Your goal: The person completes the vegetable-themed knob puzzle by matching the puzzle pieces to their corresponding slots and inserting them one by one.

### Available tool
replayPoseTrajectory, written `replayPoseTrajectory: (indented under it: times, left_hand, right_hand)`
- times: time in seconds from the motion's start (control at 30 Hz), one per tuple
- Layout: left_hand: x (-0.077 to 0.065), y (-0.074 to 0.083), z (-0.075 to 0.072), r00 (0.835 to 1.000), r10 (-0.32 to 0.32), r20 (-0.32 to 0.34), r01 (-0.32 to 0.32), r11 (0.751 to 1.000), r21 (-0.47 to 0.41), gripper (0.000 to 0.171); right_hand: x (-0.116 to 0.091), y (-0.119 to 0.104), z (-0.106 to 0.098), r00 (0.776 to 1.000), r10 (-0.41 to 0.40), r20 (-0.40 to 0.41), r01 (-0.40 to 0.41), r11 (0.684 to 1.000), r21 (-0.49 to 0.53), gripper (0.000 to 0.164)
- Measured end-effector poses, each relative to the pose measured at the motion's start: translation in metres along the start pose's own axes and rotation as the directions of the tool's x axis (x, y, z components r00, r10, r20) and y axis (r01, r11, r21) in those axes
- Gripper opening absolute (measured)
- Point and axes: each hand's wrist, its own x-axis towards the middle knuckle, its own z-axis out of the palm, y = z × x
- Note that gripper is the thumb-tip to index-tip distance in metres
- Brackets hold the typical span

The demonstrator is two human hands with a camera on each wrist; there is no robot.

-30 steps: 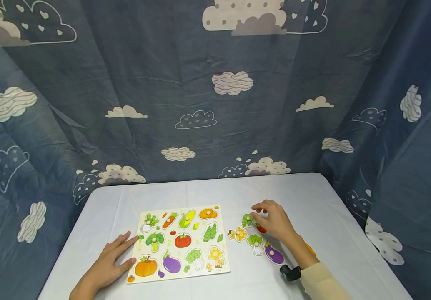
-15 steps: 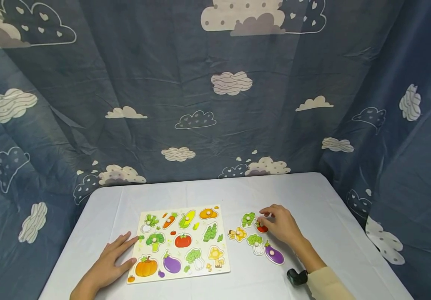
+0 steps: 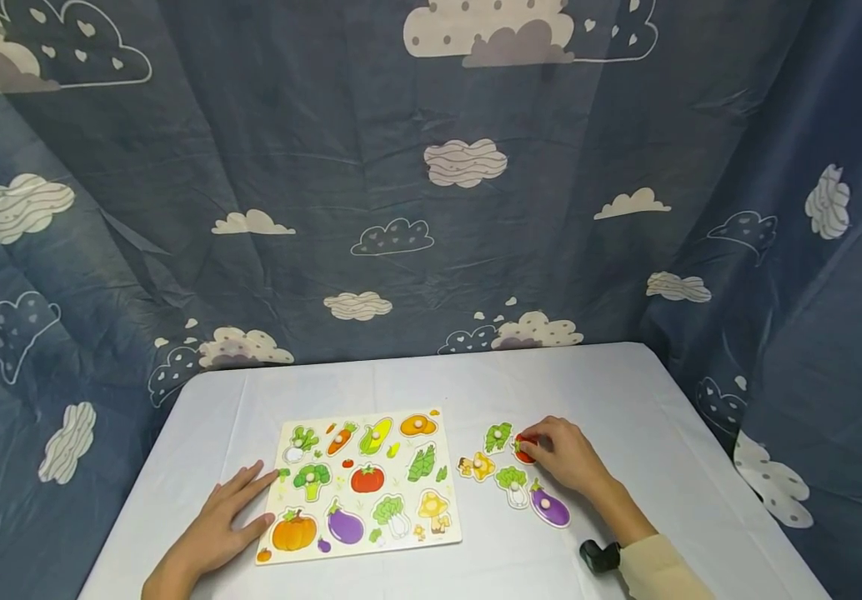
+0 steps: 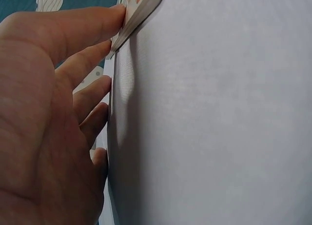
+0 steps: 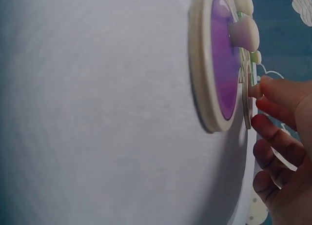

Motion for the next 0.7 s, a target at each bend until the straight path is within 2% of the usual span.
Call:
replayPoseTrajectory:
  times: [0.4,0.7]
  left_hand:
    - [0.002,-0.001,0.001,1.0,-0.002,-0.009,0.003,1.0,0.005,0.067]
    - [0.0,-0.001,0.002,1.0,0.004,-0.01,-0.004,1.0,-0.001,0.066]
  right_hand:
    - [-0.008,0.003,-0.005,0.998,-0.067,0.017,0.066,0.997,0.036,0.019]
    - [-0.012,0.006,-0.005,0.997,-0.068,0.024,0.067,0.997,0.033,0.018]
